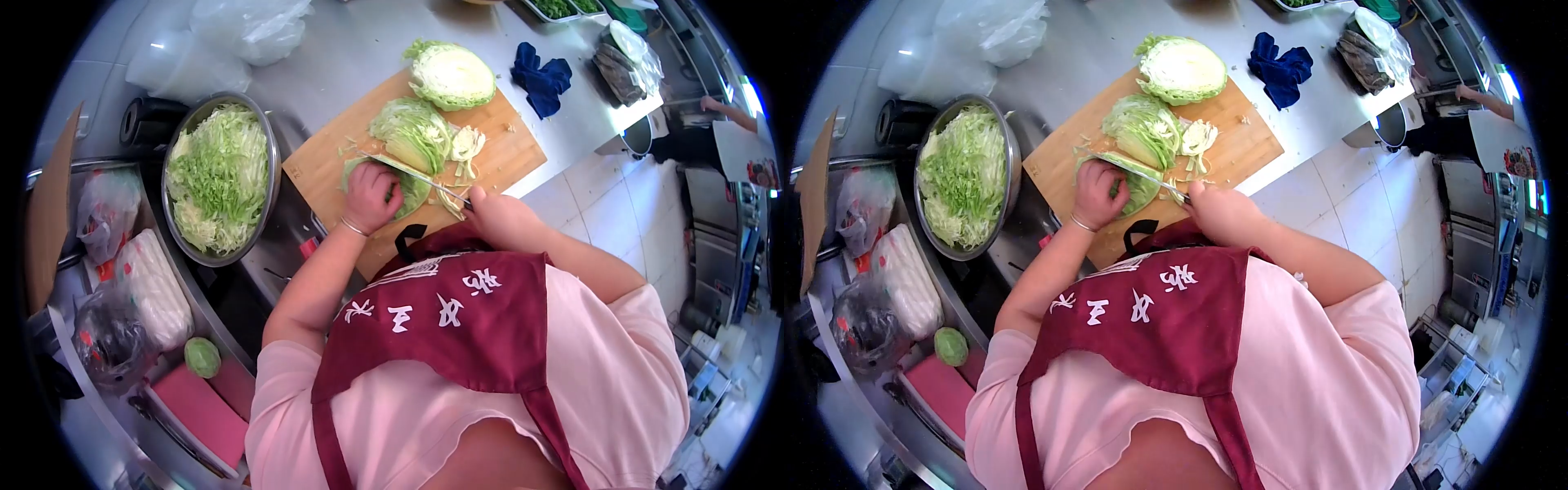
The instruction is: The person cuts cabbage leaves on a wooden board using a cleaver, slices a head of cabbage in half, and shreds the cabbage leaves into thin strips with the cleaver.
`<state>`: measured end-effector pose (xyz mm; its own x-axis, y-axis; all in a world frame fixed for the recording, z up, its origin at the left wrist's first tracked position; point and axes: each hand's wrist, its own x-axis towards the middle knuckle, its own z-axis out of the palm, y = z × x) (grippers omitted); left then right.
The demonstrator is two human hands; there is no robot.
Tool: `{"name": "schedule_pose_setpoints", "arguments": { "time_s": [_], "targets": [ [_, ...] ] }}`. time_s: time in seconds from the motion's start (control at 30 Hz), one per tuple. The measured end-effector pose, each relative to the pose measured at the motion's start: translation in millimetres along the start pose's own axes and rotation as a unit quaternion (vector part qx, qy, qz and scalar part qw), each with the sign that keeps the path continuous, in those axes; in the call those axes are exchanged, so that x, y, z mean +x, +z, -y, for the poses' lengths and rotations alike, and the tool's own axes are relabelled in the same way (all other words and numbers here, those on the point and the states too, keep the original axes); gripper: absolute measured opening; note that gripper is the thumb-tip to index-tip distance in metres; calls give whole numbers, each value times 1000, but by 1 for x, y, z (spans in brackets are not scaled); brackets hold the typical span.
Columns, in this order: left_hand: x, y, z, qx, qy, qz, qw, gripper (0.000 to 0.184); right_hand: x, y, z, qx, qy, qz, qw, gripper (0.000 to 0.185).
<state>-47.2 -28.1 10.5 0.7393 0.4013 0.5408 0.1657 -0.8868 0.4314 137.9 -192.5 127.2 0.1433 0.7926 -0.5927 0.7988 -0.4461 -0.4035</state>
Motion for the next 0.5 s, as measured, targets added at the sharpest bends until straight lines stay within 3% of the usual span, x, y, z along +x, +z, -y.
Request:
{"name": "schedule_pose_setpoints", "arguments": {
  "time_s": [0.1, 0.3, 0.5],
  "targets": [
    [0, 1, 2, 2, 1, 7, 1000, 15, 36, 15, 4, 17, -6, 17, 1000, 33],
    [1, 1, 1, -8, 9, -6, 1000, 18, 95, 66, -22, 10, -36, -63, 997, 33],
    [-4, 0, 0, -2, 9, -8, 1000, 17, 46, 15, -4, 44, -49, -96, 993, 34]
  ]
}}
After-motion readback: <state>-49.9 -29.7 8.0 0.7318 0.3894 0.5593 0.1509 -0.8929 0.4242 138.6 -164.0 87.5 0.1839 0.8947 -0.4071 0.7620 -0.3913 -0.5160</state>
